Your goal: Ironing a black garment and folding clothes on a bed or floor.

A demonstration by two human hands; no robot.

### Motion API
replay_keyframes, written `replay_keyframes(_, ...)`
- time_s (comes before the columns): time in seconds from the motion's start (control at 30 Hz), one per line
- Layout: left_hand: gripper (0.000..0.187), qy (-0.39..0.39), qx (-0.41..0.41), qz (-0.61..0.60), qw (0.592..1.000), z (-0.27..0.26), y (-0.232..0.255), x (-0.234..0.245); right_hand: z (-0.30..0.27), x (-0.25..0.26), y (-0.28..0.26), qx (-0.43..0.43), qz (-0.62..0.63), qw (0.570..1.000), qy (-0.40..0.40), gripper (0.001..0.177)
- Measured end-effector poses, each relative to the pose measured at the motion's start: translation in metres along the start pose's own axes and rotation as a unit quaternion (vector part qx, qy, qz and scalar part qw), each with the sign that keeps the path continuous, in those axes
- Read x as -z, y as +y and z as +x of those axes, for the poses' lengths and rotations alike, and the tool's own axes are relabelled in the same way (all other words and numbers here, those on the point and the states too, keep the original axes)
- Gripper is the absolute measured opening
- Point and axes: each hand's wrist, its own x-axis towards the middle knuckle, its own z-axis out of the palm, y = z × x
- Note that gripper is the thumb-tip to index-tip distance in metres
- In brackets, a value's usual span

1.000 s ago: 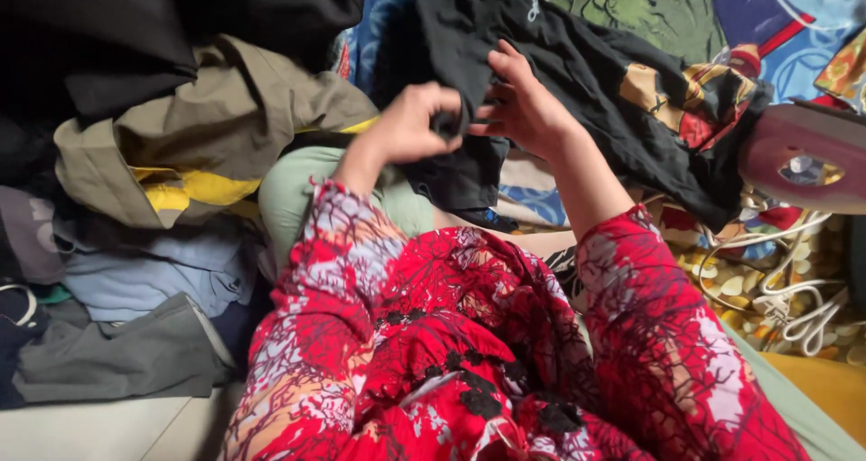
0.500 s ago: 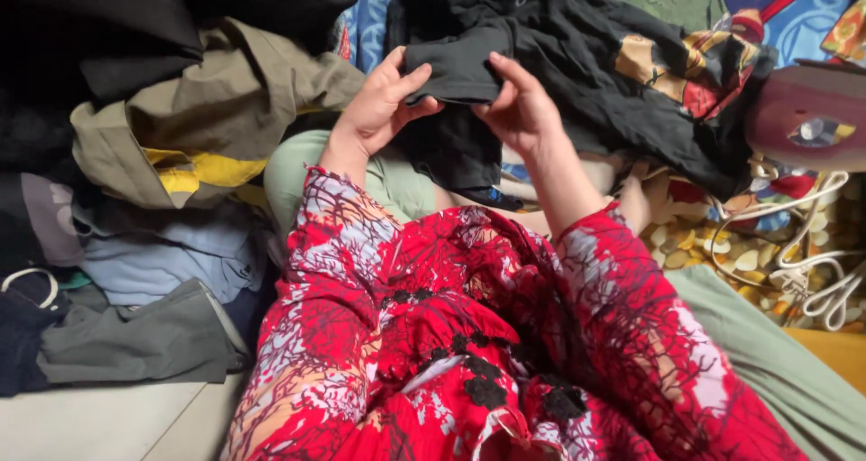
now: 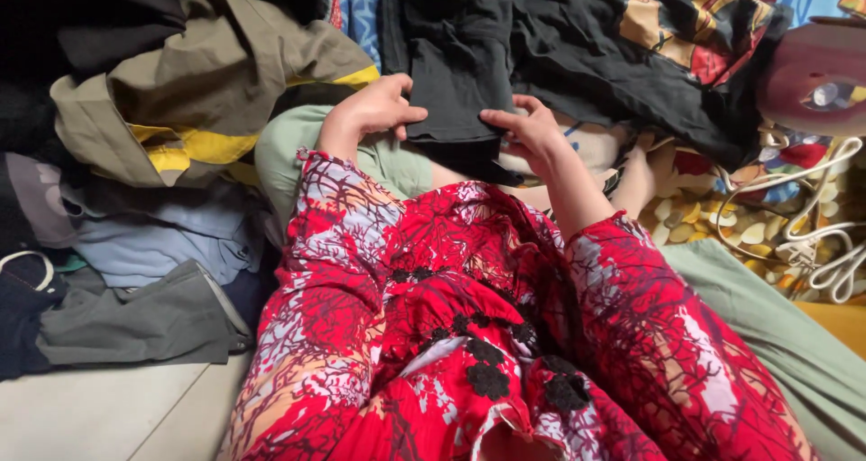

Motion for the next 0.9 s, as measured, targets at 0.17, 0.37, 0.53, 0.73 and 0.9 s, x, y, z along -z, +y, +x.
replay_keyframes(0.17, 0.037, 0.008, -0.008, 0.098, 0.995, 0.026, -0.023, -0.006, 0.019, 0.019, 0.039, 0.066, -0.084, 0.994, -0.026, 0.035)
replay_keyframes(0.37, 0.033, 0.098, -0.013, 0.256, 0.962, 0.026, -0.023, -0.014, 0.023, 0.001, 0.063, 0.122, -0.142, 0.982, -0.012, 0.023)
replay_keyframes(0.53, 0.035, 0.097, 0.031, 0.225, 0.969, 0.036, -0.025, -0.007, 0.02, -0.001, 0.038, 0.015, -0.075, 0.996, -0.037, 0.025)
replay_keyframes(0.73, 0.031, 0.228, -0.205, -0.084, 0.948, 0.037, -0.009, 0.012, -0.006, 0.019, -0.068, 0.094, 0.06, 0.989, -0.101, 0.029)
replay_keyframes(0.9, 0.026, 0.275, -0.323, -0.095, 0.901, 0.051, 0.101, 0.019, -0.014, 0.056, -0.115, 0.379, 0.251, 0.877, -0.159, 0.019)
